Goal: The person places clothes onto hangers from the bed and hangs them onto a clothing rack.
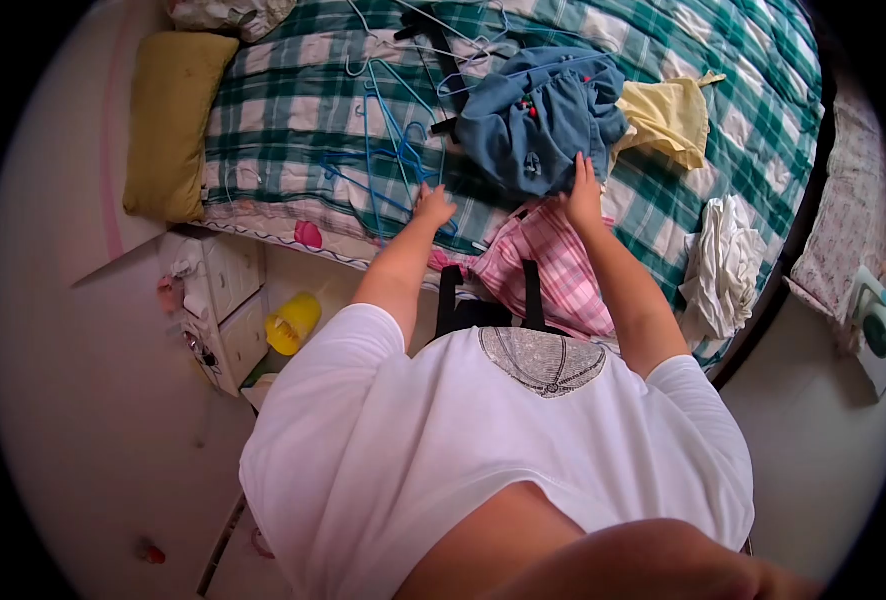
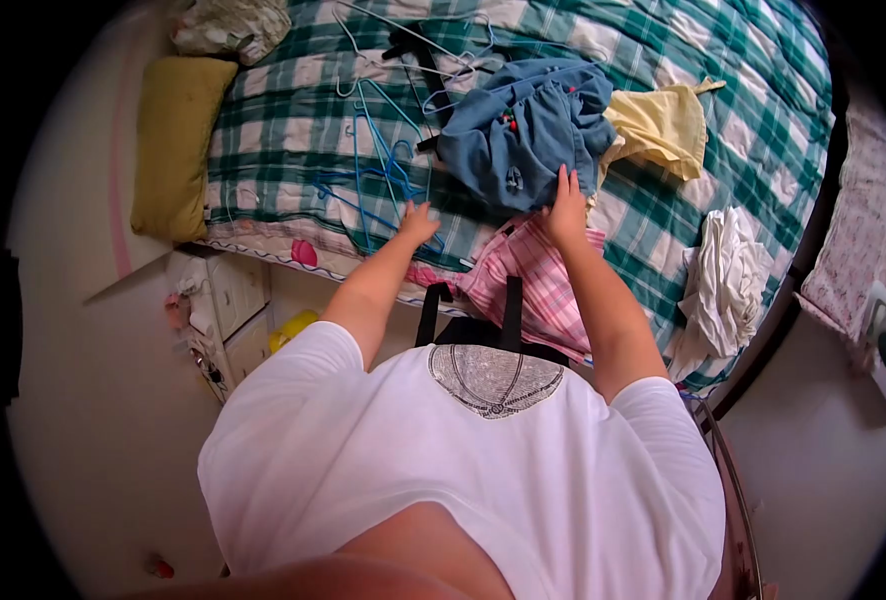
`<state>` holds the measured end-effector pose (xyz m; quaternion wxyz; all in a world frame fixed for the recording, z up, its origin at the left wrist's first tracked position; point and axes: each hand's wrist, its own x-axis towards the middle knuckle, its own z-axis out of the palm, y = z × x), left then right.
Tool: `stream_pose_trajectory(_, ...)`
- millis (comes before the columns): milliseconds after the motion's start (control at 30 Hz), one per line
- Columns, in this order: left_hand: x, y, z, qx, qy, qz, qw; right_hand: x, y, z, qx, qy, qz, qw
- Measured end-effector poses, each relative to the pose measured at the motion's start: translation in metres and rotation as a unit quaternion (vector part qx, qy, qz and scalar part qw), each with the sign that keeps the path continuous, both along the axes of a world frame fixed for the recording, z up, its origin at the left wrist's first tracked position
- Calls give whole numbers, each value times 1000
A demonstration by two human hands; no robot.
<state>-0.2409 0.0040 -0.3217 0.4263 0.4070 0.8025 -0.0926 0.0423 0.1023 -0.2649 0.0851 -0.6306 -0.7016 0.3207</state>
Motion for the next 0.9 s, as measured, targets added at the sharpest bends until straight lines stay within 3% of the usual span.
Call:
stream_pose_trajectory(100, -11, -12, -52, 64, -110, 7, 992, 9, -2, -19, 51, -10, 8, 999)
stream_pose_trajectory(300, -21, -21, -83, 60, -118, 77, 988, 10, 9, -31, 31, 30, -48, 998)
stream_pose_trajectory(433, -5, -5, -23, 183, -21, 113, 976, 4, -5, -15, 13, 135, -224, 965)
stream_pose_trajectory(500, 14, 7, 10, 305, 91, 154, 935, 11, -16, -21, 23, 145, -260, 954)
stream_pose_trajectory(600, 28, 25, 32, 374, 217, 288, 855, 12, -25, 6, 38, 181, -294, 938)
stream_pose_trajectory(700, 21, 31, 48, 254, 74, 342, 902, 19, -28, 22, 1, 241, -283, 928)
stream_pose_trajectory(800, 20, 31, 22, 219, -126, 478, 841, 35, -31, 22, -107, 357, -247, 895)
stream_pose_trajectory(900, 21, 25, -26, 273, -104, 433, 853, 28, -43, 86, -171, 435, -188, 864)
